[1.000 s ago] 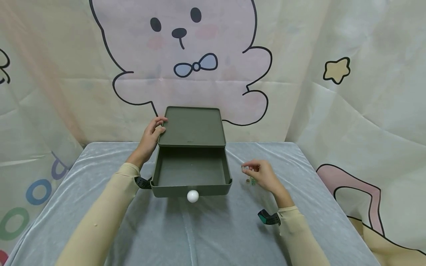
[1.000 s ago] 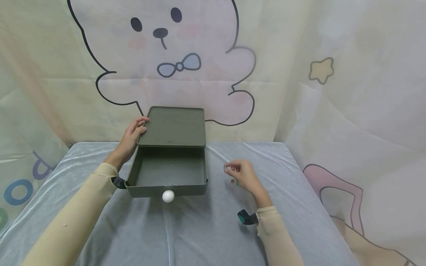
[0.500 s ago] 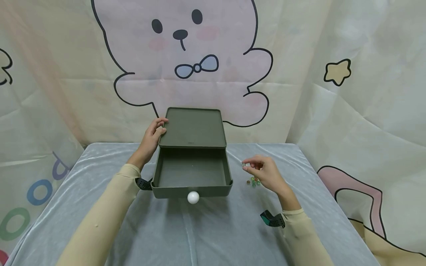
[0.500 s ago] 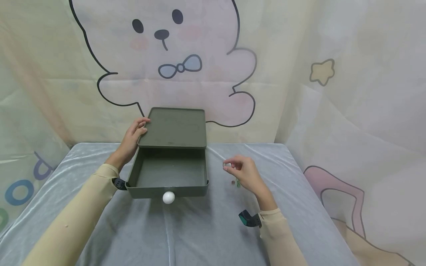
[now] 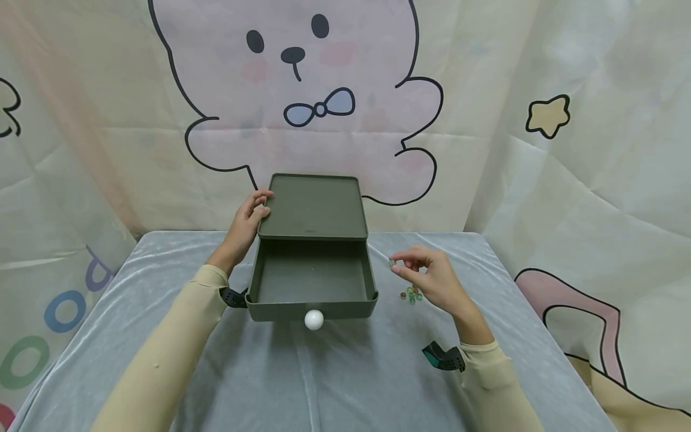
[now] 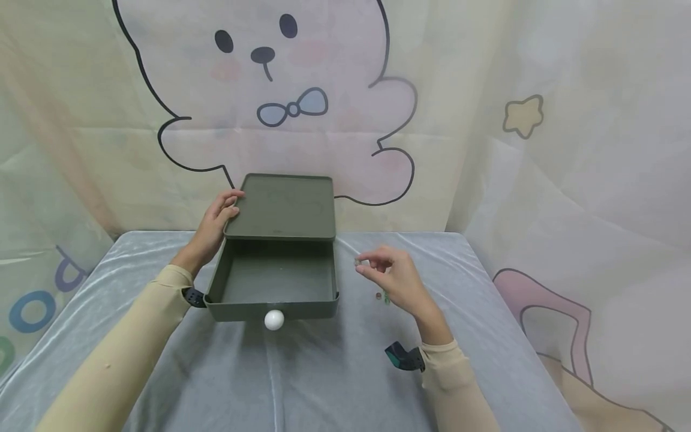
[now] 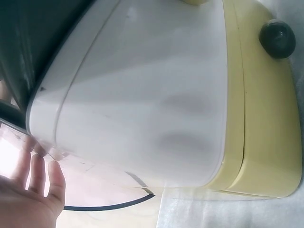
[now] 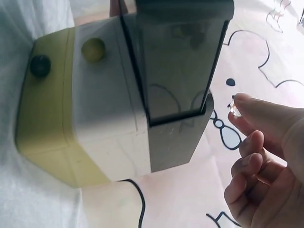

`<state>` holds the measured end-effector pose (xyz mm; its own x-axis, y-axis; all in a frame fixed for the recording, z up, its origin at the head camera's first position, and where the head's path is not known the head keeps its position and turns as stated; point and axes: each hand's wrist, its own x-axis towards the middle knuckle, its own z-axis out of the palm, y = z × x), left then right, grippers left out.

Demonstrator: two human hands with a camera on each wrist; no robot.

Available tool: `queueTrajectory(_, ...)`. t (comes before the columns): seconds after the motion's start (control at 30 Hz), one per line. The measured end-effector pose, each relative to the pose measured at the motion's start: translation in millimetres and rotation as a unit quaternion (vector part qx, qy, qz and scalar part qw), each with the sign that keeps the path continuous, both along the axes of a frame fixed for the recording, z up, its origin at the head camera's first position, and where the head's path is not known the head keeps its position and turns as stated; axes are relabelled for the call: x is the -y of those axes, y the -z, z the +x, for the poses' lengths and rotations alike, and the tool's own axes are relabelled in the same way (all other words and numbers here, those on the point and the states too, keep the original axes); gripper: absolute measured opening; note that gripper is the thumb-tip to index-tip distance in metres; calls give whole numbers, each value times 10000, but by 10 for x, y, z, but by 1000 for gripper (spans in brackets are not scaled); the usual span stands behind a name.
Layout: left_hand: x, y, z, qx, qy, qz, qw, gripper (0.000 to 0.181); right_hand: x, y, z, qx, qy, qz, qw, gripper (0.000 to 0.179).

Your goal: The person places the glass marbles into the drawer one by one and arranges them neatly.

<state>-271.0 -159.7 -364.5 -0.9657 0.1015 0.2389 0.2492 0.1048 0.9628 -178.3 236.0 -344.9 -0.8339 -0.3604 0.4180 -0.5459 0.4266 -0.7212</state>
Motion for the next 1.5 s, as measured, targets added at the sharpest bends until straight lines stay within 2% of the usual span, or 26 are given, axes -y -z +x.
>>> queueTrajectory(0.4, 0, -9, -11, 17, -4, 15, 10000, 44, 174, -162, 78, -283, -364, -176, 9988, 17)
queueTrajectory(0.77, 16, 3, 6, 26, 5, 39, 10000, 43, 393, -200, 117, -57, -571, -39, 9983, 14)
queueTrajectory(1.17, 2, -6, -11, 38, -26, 61, 10000, 44, 514, -153, 95, 78, -545, 409, 9976, 12)
queueTrajectory(1.5, 5, -7, -19, 27, -32, 12, 10000, 44, 534, -183, 111, 154, -494, 606, 9968, 13)
